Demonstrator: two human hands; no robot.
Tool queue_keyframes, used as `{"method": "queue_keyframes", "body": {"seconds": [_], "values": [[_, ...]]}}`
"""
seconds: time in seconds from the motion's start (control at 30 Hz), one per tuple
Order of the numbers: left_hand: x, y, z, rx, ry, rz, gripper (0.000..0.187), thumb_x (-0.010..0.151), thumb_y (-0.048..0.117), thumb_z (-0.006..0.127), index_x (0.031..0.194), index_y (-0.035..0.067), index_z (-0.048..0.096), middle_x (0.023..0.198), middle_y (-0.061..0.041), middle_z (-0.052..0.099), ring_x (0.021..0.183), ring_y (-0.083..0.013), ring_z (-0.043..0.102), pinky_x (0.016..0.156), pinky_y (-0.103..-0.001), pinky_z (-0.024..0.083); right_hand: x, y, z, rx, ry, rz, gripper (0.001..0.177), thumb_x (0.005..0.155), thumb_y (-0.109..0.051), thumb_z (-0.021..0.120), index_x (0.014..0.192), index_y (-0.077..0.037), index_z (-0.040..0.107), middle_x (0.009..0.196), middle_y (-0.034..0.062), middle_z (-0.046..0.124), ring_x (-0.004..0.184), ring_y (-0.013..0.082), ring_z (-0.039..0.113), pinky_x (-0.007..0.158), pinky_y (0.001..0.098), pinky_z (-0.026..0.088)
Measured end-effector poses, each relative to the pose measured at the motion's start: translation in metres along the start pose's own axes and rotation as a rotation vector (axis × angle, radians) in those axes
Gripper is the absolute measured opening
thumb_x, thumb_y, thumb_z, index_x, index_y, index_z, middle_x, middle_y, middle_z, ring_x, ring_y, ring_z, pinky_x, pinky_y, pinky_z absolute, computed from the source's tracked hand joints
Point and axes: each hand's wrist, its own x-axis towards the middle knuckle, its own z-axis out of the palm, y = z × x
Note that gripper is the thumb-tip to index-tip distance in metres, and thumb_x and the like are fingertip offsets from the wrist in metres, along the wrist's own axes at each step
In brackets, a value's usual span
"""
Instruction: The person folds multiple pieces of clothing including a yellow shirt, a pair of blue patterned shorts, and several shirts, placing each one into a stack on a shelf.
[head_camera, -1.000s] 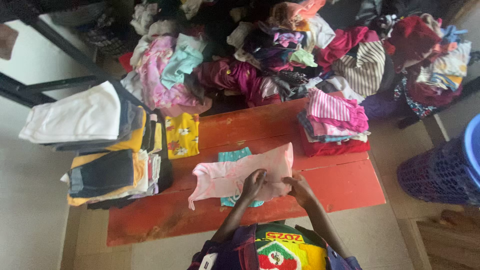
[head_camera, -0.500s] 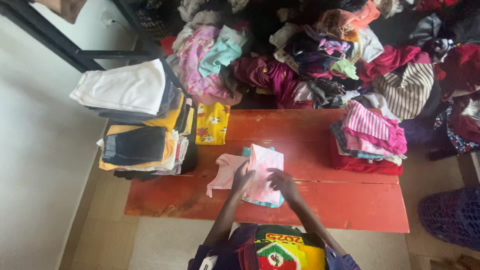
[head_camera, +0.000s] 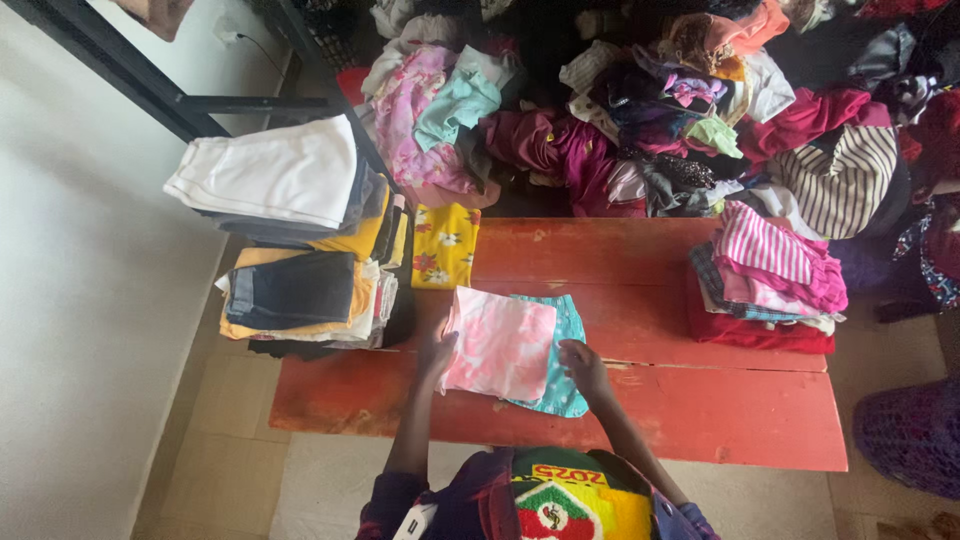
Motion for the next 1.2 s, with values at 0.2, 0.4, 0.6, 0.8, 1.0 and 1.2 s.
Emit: {"method": "queue_keyframes", "body": {"seconds": [0.2, 0.4, 0.6, 0.8, 1.0, 1.2], "values": [[0.002, -0.005, 0.004, -0.037, 0.061, 0.14, 0.051, 0.089, 0.015, 0.067, 0.138, 0.002, 0.059, 0.135, -0.02, 0.066, 0.127, -0.0335, 0.062, 0.108, -0.041, 0.045, 0.0, 0.004, 0.024, 0.056, -0.081, 0.143, 0.04, 0.089, -0.016, 0.066, 0.129, -0.009, 0.062, 0.099, 0.008, 0.074, 0.083, 0.0156, 0.071, 0.067, 0.0317, 0.059], [0.006, -0.01, 0.007, -0.053, 0.12, 0.232, 0.05, 0.089, 0.007, 0.066, 0.138, 0.001, 0.058, 0.135, -0.023, 0.064, 0.128, -0.0361, 0.061, 0.109, -0.042, 0.044, -0.004, 0.007, 0.043, 0.021, -0.024, 0.142, 0.042, 0.087, -0.023, 0.076, 0.122, -0.003, 0.067, 0.095, 0.0115, 0.074, 0.074, 0.0167, 0.068, 0.061, 0.0341, 0.057], [0.002, -0.014, 0.009, -0.282, 0.019, -0.289, 0.052, 0.095, 0.021, 0.062, 0.143, 0.007, 0.05, 0.132, -0.019, 0.062, 0.117, -0.0369, 0.065, 0.096, -0.046, 0.055, -0.002, 0.006, 0.043, -0.018, 0.013, 0.202, 0.042, 0.086, -0.021, 0.077, 0.12, 0.0, 0.067, 0.098, 0.0113, 0.076, 0.079, 0.0169, 0.073, 0.064, 0.0336, 0.062], [-0.001, -0.014, 0.017, -0.093, 0.082, 0.39, 0.1, 0.068, 0.007, 0.081, 0.15, -0.007, 0.026, 0.146, -0.032, 0.042, 0.133, -0.047, 0.046, 0.109, -0.042, 0.036, -0.002, 0.0, 0.045, -0.051, -0.012, 0.163, 0.045, 0.082, -0.023, 0.082, 0.119, -0.002, 0.067, 0.097, 0.0083, 0.076, 0.078, 0.0138, 0.071, 0.065, 0.0325, 0.059], [0.007, -0.008, 0.011, -0.205, 0.007, 0.146, 0.086, 0.074, -0.004, 0.052, 0.157, 0.0, 0.03, 0.143, -0.026, 0.048, 0.132, -0.0368, 0.049, 0.108, -0.04, 0.045, -0.002, 0.0, 0.044, -0.144, 0.016, 0.14, 0.042, 0.082, -0.026, 0.082, 0.115, -0.002, 0.07, 0.089, 0.0082, 0.076, 0.073, 0.0141, 0.069, 0.063, 0.0318, 0.056], [-0.003, -0.013, -0.005, 0.104, 0.335, 0.094, 0.062, 0.085, 0.006, 0.062, 0.145, 0.007, 0.048, 0.11, -0.018, 0.064, 0.101, -0.0356, 0.066, 0.087, -0.045, 0.053, -0.001, 0.002, 0.043, -0.173, 0.031, 0.164, 0.039, 0.082, -0.025, 0.083, 0.11, -0.001, 0.071, 0.081, 0.007, 0.07, 0.067, 0.0147, 0.063, 0.058, 0.0345, 0.052]]}}
